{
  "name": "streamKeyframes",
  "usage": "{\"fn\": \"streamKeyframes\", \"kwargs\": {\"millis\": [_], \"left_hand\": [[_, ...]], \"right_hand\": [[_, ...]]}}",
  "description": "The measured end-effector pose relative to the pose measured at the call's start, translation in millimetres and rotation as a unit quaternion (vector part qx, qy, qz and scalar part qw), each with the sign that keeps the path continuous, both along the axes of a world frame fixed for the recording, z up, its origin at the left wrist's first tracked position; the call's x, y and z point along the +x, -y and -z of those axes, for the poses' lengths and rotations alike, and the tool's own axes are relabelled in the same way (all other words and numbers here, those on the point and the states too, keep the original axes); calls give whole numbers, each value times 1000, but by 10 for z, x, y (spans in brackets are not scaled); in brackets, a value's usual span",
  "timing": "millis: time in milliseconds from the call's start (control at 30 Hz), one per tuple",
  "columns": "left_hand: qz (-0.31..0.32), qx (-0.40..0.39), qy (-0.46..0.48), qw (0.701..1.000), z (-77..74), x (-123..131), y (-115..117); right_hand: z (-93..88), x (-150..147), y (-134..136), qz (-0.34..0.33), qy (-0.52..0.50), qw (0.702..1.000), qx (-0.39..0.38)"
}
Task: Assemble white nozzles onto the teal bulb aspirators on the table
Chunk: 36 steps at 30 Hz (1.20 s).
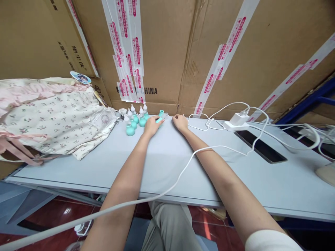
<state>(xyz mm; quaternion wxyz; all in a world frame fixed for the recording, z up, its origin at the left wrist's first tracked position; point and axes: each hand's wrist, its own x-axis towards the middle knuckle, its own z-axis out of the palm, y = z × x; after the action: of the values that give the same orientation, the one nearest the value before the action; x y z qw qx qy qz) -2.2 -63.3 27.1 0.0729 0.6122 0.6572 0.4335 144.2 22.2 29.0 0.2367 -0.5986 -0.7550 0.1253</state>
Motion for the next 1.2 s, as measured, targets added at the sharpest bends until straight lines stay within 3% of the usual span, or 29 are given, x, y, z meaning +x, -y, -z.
{"fn": "streamKeyframes", "kwargs": {"millis": [200, 467, 633, 733, 833, 900, 1067, 1200], "left_hand": [[-2, -2, -5, 1000, -11, 5, 7], [-2, -4, -8, 1000, -3, -3, -1], [-5, -12, -30, 999, -28, 19, 30], [-15, -17, -83, 996, -46, 50, 53], [-30, -10, -176, 984, -73, 86, 85], [-45, -2, -220, 975, -101, 113, 115], [-80, 1, -201, 976, -190, 209, 184], [-86, -29, -162, 983, -238, 282, 175]], "right_hand": [[15, -14, 43, 0, 17, 999, 38], [28, -15, 7, -14, 2, 1000, 24], [-18, 24, 76, -12, -86, 992, 94], [-56, 0, 149, -106, -173, 969, 144], [-81, -84, 173, -248, -210, 934, 145], [-113, -129, 145, -299, -238, 916, 125], [-303, -78, 29, -352, -320, 879, -36], [-414, -47, 14, -356, -311, 881, -18]]}}
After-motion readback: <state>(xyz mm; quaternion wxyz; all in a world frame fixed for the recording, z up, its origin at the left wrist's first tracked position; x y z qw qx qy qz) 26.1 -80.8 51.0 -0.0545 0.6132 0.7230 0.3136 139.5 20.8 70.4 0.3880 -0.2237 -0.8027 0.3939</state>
